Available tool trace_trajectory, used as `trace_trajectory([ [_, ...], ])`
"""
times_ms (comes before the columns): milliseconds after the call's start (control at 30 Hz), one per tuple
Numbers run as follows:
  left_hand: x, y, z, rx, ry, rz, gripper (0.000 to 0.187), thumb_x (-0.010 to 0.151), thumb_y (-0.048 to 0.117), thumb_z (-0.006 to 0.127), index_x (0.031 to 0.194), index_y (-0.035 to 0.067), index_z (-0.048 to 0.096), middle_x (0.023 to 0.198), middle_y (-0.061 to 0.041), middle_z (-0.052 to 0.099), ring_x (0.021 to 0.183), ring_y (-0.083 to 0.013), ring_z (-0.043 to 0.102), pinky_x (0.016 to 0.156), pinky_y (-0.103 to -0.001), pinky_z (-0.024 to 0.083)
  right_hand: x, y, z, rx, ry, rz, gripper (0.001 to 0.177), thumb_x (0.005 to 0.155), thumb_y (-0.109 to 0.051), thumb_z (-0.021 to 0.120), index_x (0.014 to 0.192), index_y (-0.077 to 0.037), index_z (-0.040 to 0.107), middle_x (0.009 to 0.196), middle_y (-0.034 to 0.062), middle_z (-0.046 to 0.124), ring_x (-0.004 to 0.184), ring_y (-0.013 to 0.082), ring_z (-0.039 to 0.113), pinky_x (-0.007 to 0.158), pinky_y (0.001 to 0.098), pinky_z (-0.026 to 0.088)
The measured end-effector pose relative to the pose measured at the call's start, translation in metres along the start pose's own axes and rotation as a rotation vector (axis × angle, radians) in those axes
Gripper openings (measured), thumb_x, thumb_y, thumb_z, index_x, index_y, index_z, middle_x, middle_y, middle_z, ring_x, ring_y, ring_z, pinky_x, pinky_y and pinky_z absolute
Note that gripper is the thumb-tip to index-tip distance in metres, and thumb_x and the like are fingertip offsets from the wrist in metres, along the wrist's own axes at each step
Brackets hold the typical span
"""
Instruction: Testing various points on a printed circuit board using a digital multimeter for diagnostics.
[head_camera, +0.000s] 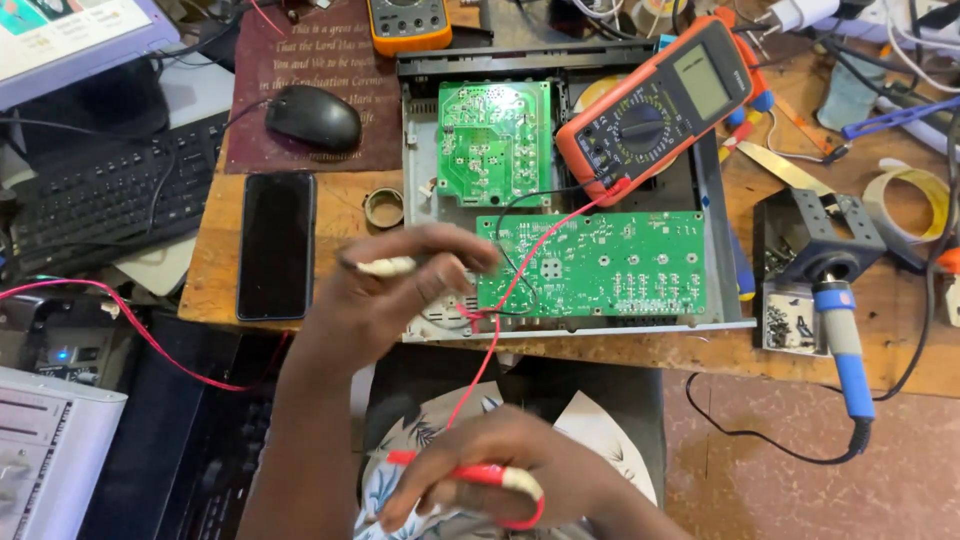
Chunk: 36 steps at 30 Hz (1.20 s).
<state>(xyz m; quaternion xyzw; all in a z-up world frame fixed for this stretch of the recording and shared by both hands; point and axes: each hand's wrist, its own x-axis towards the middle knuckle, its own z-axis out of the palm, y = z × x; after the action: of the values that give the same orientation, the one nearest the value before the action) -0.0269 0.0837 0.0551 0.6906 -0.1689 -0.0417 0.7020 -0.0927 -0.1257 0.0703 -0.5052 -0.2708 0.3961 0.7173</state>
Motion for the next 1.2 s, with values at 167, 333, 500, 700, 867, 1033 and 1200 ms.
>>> trace_trajectory([
  [167, 0.002, -0.005, 0.012, 0.041, -0.421, -0.189, 0.029, 0.105, 0.032, 0.066, 0.116, 0.01, 0.081, 0.112, -0.002, 0.083, 0.103, -0.0105, 0.075, 0.091, -0.028, 0.062, -0.011, -0.007, -0.012, -0.414, -0.152, -0.033, 0.028, 0.11, -0.035, 0.061, 0.125, -0.016, 0.076, 0.113, 0.0069, 0.082, 0.1, 0.0211, 0.082, 0.089, 0.0293, 0.059],
  [333, -0.006, 0.001, 0.007, 0.529, 0.04, -0.058, 0.029, 0.103, 0.025, 0.069, 0.123, 0.007, 0.079, 0.119, -0.009, 0.085, 0.102, -0.0195, 0.083, 0.087, -0.033, 0.067, -0.068, 0.001, -0.029, -0.506, 0.586, -0.139, 0.014, 0.097, -0.022, 0.064, 0.105, -0.018, 0.075, 0.113, 0.0062, 0.09, 0.107, 0.0258, 0.091, 0.089, 0.039, 0.079],
  [500, -0.002, -0.01, 0.015, 0.775, 0.165, 0.115, 0.032, 0.111, 0.025, 0.06, 0.138, 0.01, 0.069, 0.136, -0.015, 0.077, 0.137, -0.034, 0.068, 0.114, -0.046, 0.054, -0.077, 0.035, -0.072, -1.258, 1.187, 0.039, 0.027, 0.111, -0.027, 0.068, 0.135, -0.019, 0.078, 0.121, 0.0046, 0.082, 0.066, 0.0081, 0.058, 0.056, 0.0251, 0.045],
  [700, -0.004, -0.008, 0.051, 0.355, 0.189, 0.172, 0.024, 0.111, 0.013, 0.062, 0.131, 0.005, 0.071, 0.127, -0.01, 0.079, 0.12, -0.0246, 0.078, 0.113, -0.041, 0.057, -0.047, 0.023, -0.077, -0.877, 1.073, 0.024, 0.029, 0.106, -0.036, 0.068, 0.102, -0.014, 0.087, 0.067, -0.0003, 0.068, 0.06, 0.0124, 0.052, 0.059, 0.0287, 0.039],
  [867, -0.002, -0.017, 0.032, 0.418, 0.145, 0.18, 0.022, 0.11, 0.008, 0.059, 0.129, 0.007, 0.07, 0.13, -0.012, 0.075, 0.134, -0.0305, 0.07, 0.116, -0.043, 0.055, -0.006, 0.005, -0.11, -0.047, 0.978, -0.122, 0.032, 0.11, -0.034, 0.062, 0.111, -0.003, 0.071, 0.09, 0.0139, 0.076, 0.079, 0.0215, 0.072, 0.073, 0.0319, 0.059],
  [1033, -0.008, -0.017, 0.033, 0.631, 0.21, 0.282, 0.028, 0.112, 0.006, 0.06, 0.139, 0.005, 0.068, 0.153, -0.03, 0.06, 0.148, -0.0465, 0.06, 0.124, -0.057, 0.053, 0.014, 0.023, -0.144, 0.399, 0.96, -0.441, 0.052, 0.104, -0.024, 0.069, 0.15, -0.002, 0.06, 0.133, 0.0211, 0.076, 0.125, 0.0312, 0.077, 0.102, 0.0377, 0.067],
  [1200, -0.012, 0.013, 0.025, 0.649, 0.063, 0.294, 0.033, 0.107, -0.001, 0.065, 0.137, 0.011, 0.067, 0.152, -0.02, 0.064, 0.14, -0.0384, 0.068, 0.111, -0.047, 0.06, 0.006, 0.026, -0.159, 0.579, 0.968, -0.56, 0.053, 0.109, -0.023, 0.062, 0.161, -0.015, 0.055, 0.157, 0.016, 0.067, 0.149, 0.0321, 0.065, 0.11, 0.0434, 0.062],
])
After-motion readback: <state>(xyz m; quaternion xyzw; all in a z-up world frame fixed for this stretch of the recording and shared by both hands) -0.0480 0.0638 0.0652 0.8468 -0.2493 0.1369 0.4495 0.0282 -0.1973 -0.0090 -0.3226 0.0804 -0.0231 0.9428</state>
